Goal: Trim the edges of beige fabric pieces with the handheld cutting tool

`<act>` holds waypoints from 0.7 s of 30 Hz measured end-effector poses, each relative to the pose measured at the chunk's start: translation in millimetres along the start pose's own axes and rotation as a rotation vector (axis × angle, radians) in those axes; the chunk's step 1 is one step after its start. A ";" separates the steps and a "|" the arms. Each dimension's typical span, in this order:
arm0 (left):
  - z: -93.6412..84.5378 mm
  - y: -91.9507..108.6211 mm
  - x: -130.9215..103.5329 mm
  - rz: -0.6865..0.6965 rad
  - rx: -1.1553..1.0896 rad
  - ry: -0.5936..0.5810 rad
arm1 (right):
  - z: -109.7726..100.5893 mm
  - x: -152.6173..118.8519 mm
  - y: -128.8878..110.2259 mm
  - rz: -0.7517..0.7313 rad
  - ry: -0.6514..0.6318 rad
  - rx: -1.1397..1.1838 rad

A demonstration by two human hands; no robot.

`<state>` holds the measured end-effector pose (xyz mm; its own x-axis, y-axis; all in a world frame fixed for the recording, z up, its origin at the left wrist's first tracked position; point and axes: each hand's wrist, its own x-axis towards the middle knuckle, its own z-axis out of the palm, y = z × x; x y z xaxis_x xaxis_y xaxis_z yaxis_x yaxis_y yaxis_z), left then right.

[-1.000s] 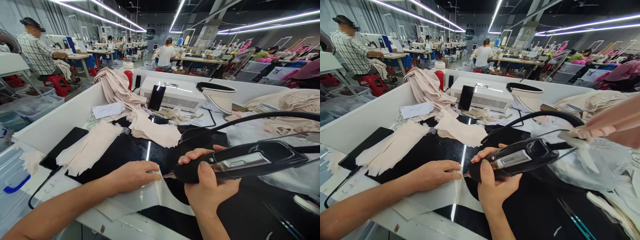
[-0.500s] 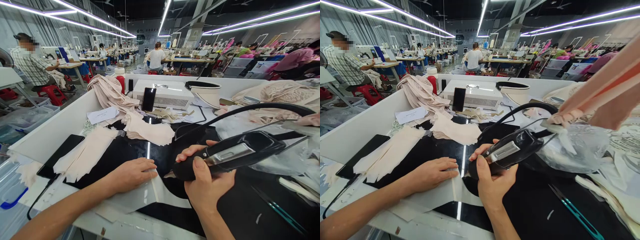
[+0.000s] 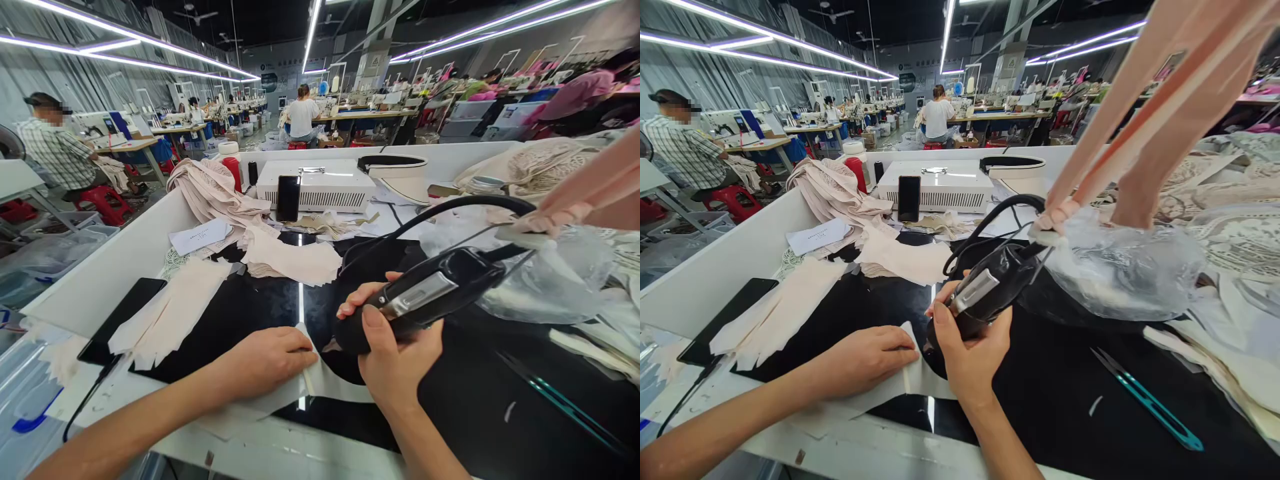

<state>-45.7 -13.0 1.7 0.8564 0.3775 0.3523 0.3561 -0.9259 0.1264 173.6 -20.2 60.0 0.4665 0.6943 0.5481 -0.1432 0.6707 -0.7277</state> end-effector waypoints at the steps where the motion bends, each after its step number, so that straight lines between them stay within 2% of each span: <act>1: 0.0 0.1 -1.2 0.001 0.000 0.008 | 0.3 -0.6 0.4 -0.001 -0.002 0.002; 9: 2.5 1.8 -2.6 -0.007 -0.011 0.039 | 8.0 -2.7 0.3 -0.006 -0.010 0.015; 12: 3.5 1.7 -2.8 -0.020 -0.007 0.007 | 9.0 -4.0 2.0 -0.013 -0.007 0.000; 21: 3.9 0.6 -6.3 -0.009 0.004 -0.008 | 1.8 -5.1 -2.0 0.003 0.001 -0.020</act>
<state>-49.4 -15.9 -4.0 0.8560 0.3858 0.3441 0.3651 -0.9224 0.1259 169.9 -24.6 59.4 0.4670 0.6961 0.5452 -0.1269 0.6630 -0.7378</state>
